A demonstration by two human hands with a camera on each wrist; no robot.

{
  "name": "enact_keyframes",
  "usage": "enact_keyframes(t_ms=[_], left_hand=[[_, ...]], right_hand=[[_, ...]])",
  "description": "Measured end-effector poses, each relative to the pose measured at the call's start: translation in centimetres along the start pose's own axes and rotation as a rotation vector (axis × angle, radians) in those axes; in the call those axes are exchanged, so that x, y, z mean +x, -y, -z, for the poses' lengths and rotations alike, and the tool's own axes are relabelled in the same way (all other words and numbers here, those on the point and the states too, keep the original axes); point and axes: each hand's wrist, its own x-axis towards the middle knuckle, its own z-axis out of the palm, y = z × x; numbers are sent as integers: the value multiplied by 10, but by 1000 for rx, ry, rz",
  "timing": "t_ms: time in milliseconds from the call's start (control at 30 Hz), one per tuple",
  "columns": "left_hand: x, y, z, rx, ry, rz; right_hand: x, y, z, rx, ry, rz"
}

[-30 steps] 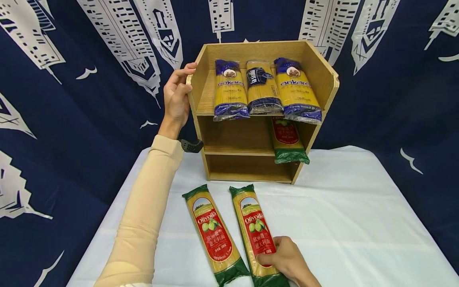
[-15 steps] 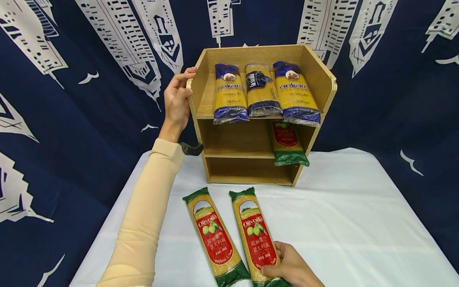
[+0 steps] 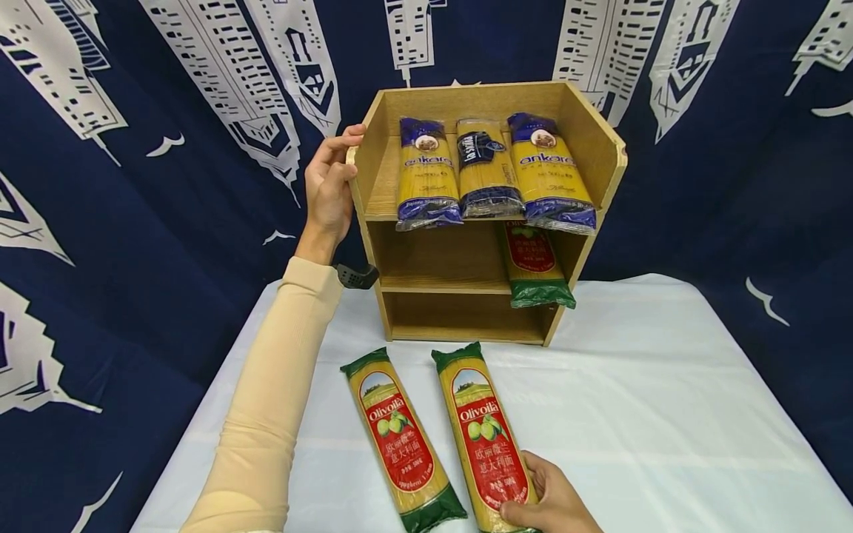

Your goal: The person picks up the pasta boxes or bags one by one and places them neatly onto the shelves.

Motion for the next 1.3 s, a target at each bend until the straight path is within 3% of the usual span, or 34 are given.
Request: enact_keyframes(t_ms=[267,500,800,1133,1300], left_hand=[[0,0,-3,-36,-18,-1],[1,-1,-2,-35,-13,1],[1,-1,-1,-27,-7,13],[0,0,0,-10,-10,7],[-1,1,0,-11,-10,11]], right_hand=[[-10,6,-6,-4,-21,114],[-18,23,-13,14,-46,66],[-22,45,-25,-21,-73,117],[-3,67,-30,-106,-115,222],[12,72,-25,-120,-95,279]])
